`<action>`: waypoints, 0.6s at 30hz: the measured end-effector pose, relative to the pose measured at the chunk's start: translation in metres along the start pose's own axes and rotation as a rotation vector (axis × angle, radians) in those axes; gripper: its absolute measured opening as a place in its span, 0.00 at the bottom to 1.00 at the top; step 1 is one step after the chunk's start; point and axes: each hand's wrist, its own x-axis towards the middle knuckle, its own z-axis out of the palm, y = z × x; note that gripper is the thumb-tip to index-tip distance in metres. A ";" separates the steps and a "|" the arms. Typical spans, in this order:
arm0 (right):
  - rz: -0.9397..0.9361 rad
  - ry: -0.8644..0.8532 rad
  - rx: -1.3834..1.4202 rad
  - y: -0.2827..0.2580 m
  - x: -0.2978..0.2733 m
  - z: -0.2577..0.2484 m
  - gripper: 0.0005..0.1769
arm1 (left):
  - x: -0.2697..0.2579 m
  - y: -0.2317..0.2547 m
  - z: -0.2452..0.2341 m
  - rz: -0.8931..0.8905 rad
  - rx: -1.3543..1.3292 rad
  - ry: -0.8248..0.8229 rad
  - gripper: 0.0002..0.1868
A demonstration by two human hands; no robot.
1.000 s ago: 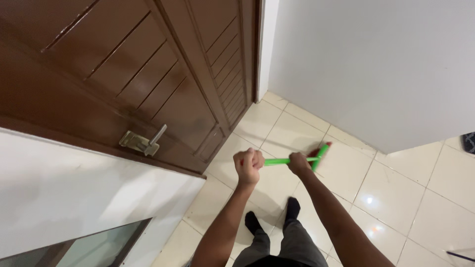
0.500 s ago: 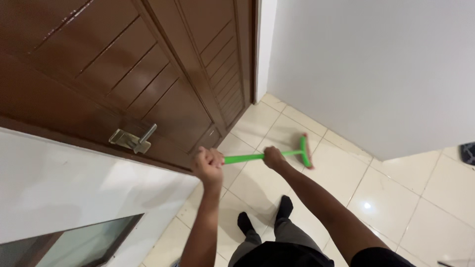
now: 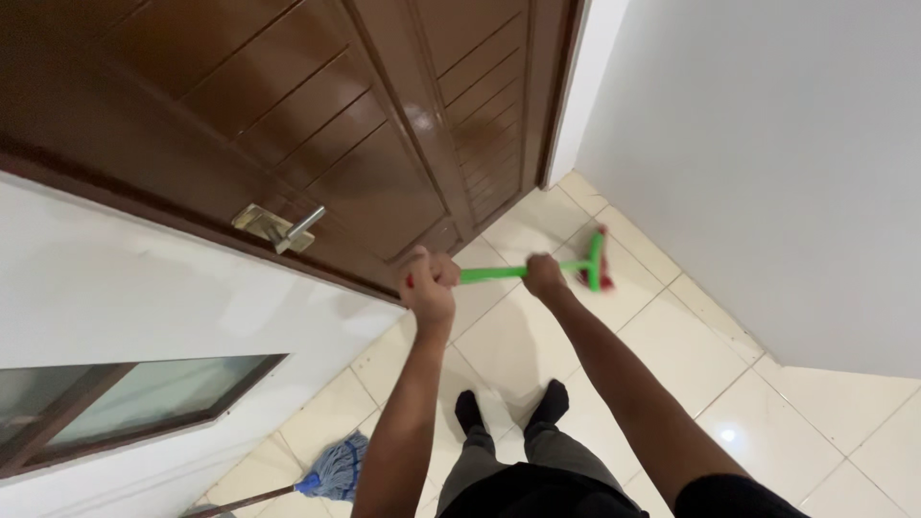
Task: The person holds a broom and sweeps the tiled floor near a doorway and a wall, gathering debris into a pile.
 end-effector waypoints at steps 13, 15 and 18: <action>0.315 -0.131 0.055 0.120 -0.124 -0.009 0.10 | -0.068 -0.087 0.031 -0.324 -0.042 0.086 0.29; 0.213 -0.078 0.039 0.100 -0.101 0.000 0.10 | -0.050 -0.058 0.025 -0.231 -0.040 0.075 0.28; -0.007 -0.052 -0.020 0.046 -0.056 0.009 0.13 | -0.030 0.008 0.016 -0.085 -0.027 0.121 0.22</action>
